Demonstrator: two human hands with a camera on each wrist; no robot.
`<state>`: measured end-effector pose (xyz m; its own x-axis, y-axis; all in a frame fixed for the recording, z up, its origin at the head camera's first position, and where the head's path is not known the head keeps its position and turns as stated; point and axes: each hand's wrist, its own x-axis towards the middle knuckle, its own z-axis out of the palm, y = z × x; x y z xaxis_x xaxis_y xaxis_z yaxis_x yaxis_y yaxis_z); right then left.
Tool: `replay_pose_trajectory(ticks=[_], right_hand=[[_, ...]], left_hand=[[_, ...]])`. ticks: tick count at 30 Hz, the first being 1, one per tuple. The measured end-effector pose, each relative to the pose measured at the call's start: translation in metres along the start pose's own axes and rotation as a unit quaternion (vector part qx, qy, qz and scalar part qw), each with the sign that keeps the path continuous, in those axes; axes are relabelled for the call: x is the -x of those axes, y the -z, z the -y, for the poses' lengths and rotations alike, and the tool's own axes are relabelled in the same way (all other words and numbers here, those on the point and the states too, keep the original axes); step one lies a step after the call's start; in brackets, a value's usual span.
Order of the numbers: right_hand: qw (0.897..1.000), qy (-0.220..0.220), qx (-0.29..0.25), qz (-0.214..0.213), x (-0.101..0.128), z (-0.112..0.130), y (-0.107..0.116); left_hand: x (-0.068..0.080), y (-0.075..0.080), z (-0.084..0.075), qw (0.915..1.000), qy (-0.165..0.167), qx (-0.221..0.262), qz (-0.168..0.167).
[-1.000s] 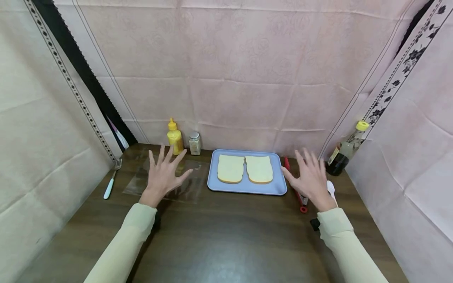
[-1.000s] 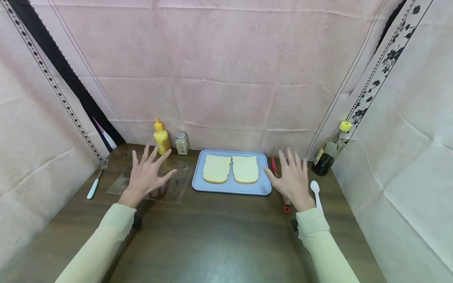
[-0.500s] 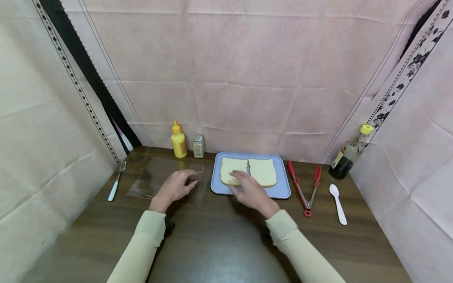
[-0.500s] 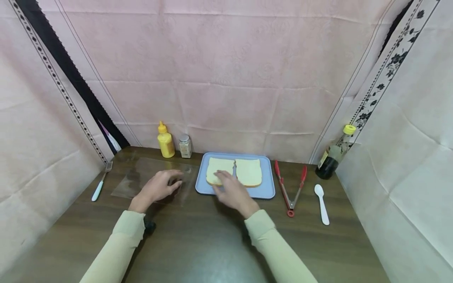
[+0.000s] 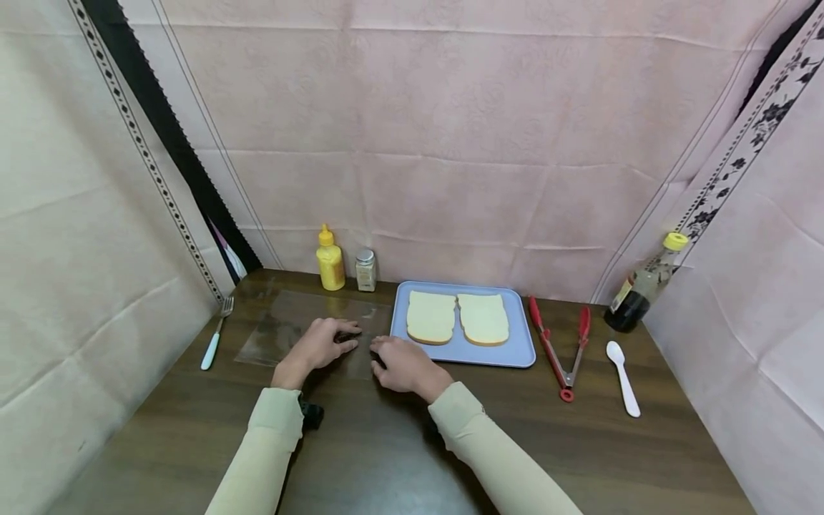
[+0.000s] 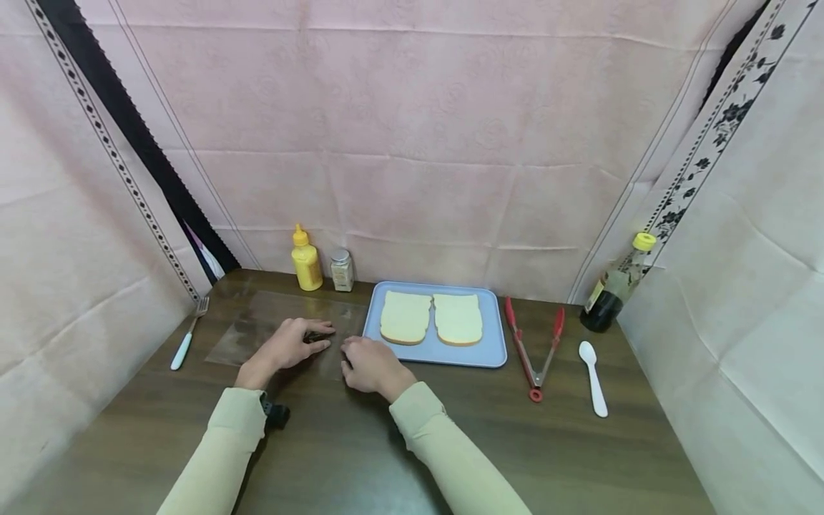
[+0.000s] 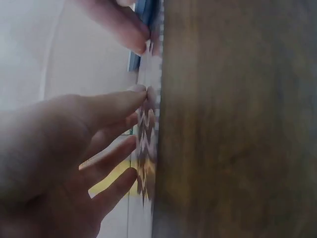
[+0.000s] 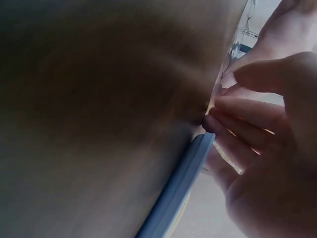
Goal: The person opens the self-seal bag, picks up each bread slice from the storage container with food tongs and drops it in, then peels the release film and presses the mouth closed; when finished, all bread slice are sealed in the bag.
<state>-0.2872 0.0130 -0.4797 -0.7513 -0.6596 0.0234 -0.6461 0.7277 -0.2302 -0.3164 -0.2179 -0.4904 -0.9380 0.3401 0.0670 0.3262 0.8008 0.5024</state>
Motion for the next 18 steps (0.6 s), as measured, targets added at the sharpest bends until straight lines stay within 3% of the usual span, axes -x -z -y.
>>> replay_pose_trajectory(ticks=[3, 10, 18], right_hand=[[1.000, 0.002, 0.012, 0.008, -0.002, 0.001, -0.001], [0.999, 0.007, -0.033, 0.010, -0.003, -0.004, 0.000], [0.999, 0.011, -0.047, 0.022, 0.000, -0.008, 0.000]], left_hand=[[0.000, 0.001, 0.000, 0.9999, 0.007, -0.003, -0.014], [0.001, 0.007, -0.001, 0.9967, 0.022, -0.037, -0.068], [0.007, 0.023, 0.000, 0.9859, 0.004, -0.001, -0.167]])
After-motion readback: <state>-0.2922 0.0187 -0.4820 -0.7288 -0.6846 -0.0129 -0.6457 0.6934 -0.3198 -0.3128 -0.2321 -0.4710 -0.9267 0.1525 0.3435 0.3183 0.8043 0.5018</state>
